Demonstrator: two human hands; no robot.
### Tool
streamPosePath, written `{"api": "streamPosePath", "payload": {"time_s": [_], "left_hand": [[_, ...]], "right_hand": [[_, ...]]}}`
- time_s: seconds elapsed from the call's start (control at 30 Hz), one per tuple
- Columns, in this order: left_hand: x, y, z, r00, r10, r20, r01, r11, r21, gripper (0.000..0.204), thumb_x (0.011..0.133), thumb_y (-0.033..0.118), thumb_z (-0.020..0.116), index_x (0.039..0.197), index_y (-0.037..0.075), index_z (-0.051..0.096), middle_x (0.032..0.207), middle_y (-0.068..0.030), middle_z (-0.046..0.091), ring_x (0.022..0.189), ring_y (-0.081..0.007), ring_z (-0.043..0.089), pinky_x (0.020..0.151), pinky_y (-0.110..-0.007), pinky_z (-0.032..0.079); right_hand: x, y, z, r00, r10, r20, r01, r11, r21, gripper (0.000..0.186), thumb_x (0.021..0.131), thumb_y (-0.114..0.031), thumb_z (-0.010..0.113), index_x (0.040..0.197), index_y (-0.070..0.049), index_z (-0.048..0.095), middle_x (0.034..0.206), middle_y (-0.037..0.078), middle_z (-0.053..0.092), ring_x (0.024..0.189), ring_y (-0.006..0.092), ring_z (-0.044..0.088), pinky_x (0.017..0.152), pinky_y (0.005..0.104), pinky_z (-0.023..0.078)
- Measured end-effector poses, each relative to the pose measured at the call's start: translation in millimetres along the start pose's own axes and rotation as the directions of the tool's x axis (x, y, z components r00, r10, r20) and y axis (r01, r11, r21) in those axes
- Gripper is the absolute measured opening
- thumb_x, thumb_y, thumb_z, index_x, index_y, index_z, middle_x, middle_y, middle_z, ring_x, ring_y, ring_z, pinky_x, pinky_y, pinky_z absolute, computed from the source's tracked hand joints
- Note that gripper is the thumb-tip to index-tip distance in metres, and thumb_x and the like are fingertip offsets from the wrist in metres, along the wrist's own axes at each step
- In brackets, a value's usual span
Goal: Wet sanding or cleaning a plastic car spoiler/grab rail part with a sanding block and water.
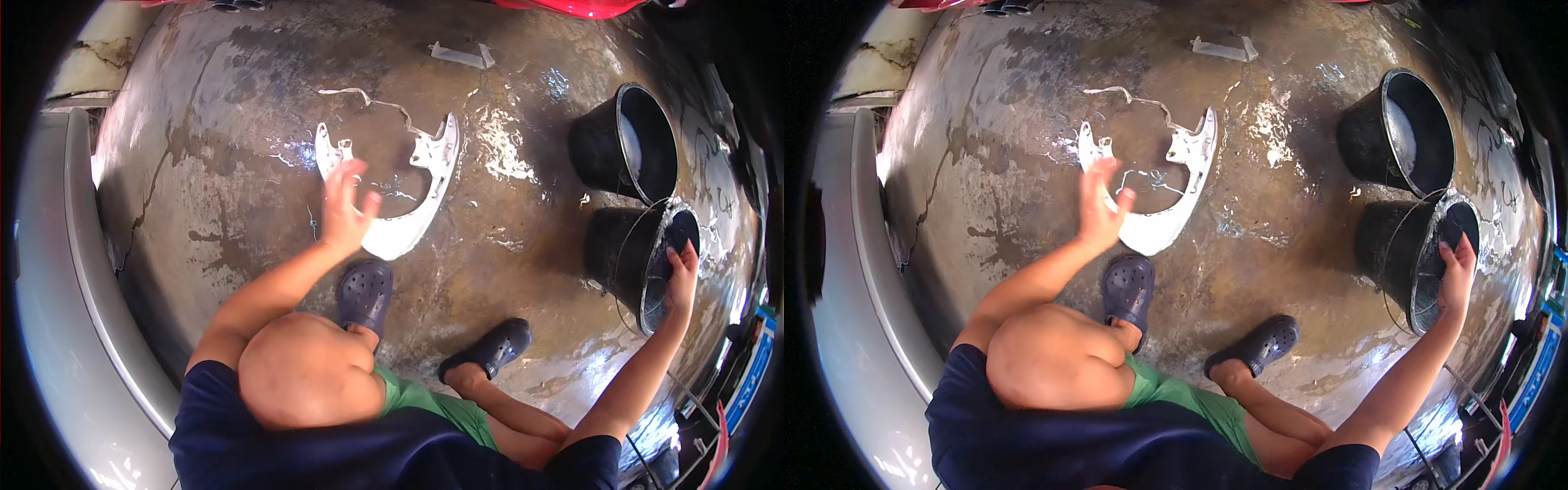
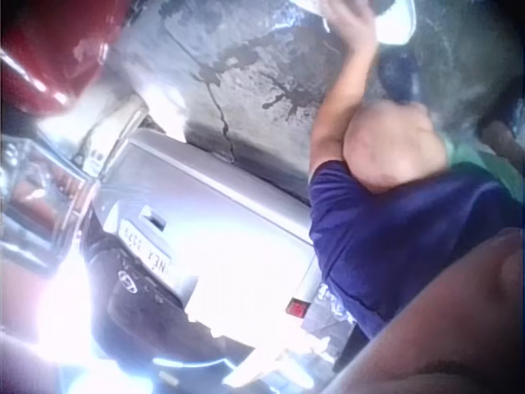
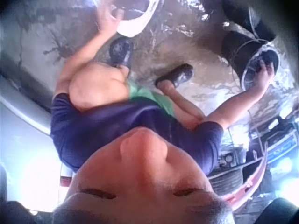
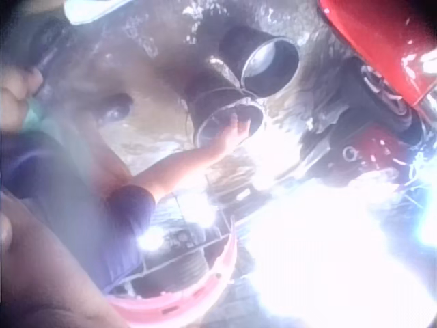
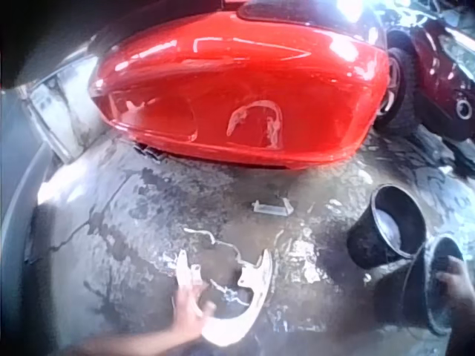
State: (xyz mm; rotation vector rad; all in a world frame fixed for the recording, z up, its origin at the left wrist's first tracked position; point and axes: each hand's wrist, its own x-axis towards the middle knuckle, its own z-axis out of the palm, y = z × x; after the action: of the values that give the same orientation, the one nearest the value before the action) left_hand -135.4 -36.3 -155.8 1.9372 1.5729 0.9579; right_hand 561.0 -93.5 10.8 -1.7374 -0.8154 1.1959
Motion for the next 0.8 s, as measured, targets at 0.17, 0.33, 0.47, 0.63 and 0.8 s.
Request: {"api": "streamPosePath", "payload": {"time_s": [0.17,0.33,0.47,0.63,0.8], "left_hand": [[0.2,55.6,45.5,0.824,-0.202,0.530,0.051,0.957,0.285,0.082,0.088,0.031,0.081,0.149,-0.005,0.039,0.135,-0.0263,0.057,0.131,-0.0421,0.058,0.114,-0.050,0.045],[24.7,61.6,66.3,0.634,-0.279,0.721,0.001,0.933,0.361,0.067,0.082,0.026,0.081,0.128,-0.006,0.043,0.123,-0.0287,0.066,0.116,-0.0463,0.066,0.100,-0.053,0.053],[41.7,111.3,18.5,0.630,-0.396,0.669,0.245,0.918,0.313,0.063,0.084,0.020,0.074,0.132,-0.011,0.045,0.118,-0.0326,0.066,0.111,-0.0469,0.067,0.094,-0.054,0.055],[94.5,175.8,-97.5,0.754,-0.041,0.655,0.272,0.928,-0.255,0.037,0.097,0.008,0.061,0.132,-0.005,0.057,0.112,-0.0136,0.069,0.112,-0.0188,0.067,0.095,-0.035,0.053],[102.7,142.6,-103.9,0.816,-0.194,0.544,0.546,0.566,-0.617,0.029,0.112,0.023,0.055,0.126,-0.002,0.059,0.107,-0.0138,0.072,0.096,-0.0222,0.075,0.083,-0.037,0.061]], "right_hand": [[-36.3,-83.3,163.3,0.888,-0.461,-0.005,0.201,0.396,-0.896,0.036,0.089,-0.001,0.057,0.124,0.003,0.066,0.100,0.028,0.073,0.092,0.0389,0.075,0.082,0.0448,0.057],[-89.9,-111.8,322.1,0.859,-0.327,0.395,0.513,0.535,-0.672,0.014,0.093,0.000,0.064,0.107,-0.001,0.066,0.078,0.025,0.064,0.064,0.0353,0.065,0.063,0.0417,0.050],[-69.9,-121.9,257.4,0.783,-0.564,0.264,0.591,0.540,-0.599,0.021,0.094,0.001,0.065,0.114,0.000,0.070,0.091,0.007,0.072,0.083,0.0128,0.064,0.076,0.0293,0.053],[22.7,-25.5,21.6,0.782,-0.440,-0.441,0.118,0.800,-0.588,0.018,0.094,-0.011,0.061,0.099,0.003,0.071,0.084,0.003,0.069,0.079,0.0144,0.062,0.075,0.0316,0.050],[70.3,152.2,-154.6,0.919,0.189,-0.346,-0.356,0.774,-0.523,0.025,0.088,-0.019,0.058,0.104,-0.007,0.074,0.092,0.014,0.075,0.080,0.0250,0.068,0.072,0.0411,0.052]]}}
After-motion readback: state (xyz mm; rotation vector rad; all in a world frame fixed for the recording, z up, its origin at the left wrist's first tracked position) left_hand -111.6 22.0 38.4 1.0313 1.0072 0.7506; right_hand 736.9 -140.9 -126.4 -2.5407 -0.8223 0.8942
